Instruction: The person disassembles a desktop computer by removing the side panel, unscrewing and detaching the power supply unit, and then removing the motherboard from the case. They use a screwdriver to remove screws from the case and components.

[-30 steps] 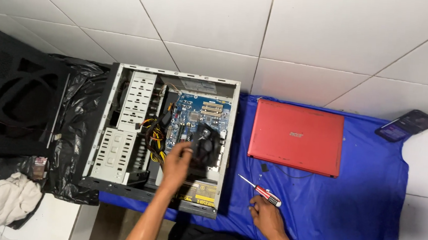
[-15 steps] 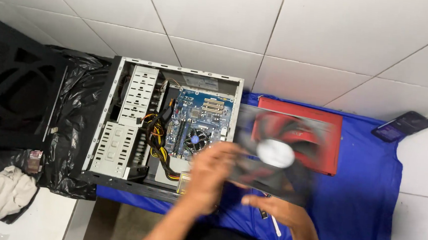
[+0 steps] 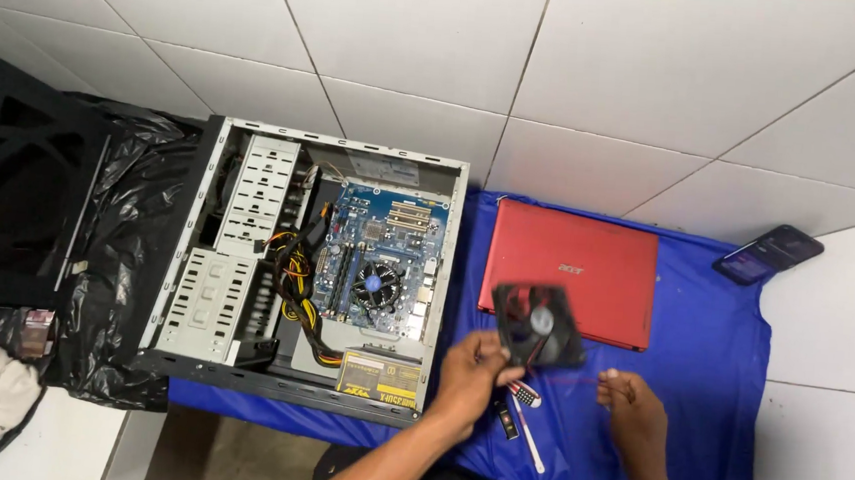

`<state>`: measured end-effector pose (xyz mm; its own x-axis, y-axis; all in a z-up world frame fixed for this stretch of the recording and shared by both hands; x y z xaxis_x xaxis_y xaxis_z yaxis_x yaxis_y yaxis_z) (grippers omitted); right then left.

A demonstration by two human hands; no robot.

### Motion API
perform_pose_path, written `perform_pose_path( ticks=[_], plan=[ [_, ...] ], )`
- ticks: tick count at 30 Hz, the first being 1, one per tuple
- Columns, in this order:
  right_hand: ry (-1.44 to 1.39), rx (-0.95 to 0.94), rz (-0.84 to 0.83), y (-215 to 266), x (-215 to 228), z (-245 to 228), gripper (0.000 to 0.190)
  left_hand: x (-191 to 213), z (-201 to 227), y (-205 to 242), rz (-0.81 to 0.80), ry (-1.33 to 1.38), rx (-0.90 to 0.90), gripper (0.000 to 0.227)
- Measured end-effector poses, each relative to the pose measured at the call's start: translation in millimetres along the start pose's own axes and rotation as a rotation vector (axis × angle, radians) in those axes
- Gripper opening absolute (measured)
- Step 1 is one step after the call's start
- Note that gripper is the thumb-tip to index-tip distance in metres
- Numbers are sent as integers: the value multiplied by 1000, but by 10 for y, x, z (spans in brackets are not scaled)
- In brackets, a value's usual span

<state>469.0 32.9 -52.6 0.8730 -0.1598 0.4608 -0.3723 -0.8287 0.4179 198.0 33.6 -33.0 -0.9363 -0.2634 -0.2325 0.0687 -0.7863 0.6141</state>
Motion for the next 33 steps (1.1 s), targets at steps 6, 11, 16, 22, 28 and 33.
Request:
perform_pose_path(
  ticks=[6, 11, 16, 22, 28, 33],
  plan=[
    [-447, -325, -167, 164, -378, 131, 39, 13, -1016, -225, 88, -116, 273, 10],
    [-284, -371, -175, 174, -470, 130, 39, 19, -1099, -231, 37, -159, 294, 11],
    [-428, -236, -313, -17, -645, 272, 23, 70, -1001, -213, 20, -149, 272, 21],
    [-415, -5, -73, -956, -788, 427, 44, 136, -842, -198, 6, -232, 225, 63],
    [-38, 279, 30, -1950, -1042, 494, 35, 236, -349, 272, -240, -240, 114, 39],
    [173, 481, 121, -2037, -1130, 315, 29, 771, -133, 443, -186, -298, 21, 35]
  ],
)
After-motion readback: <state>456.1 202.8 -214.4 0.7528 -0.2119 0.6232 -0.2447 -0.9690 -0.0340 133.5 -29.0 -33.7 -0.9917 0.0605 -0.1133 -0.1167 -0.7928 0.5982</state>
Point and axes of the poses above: each hand's wrist, its own y-axis away from the middle knuckle, its own x-axis out of the back of the hand, z = x × y, the point moved 7 cm from there along -y, towards the middle knuckle, and after that the axes turned 13 degrees about -y, right-handed, at the moved point
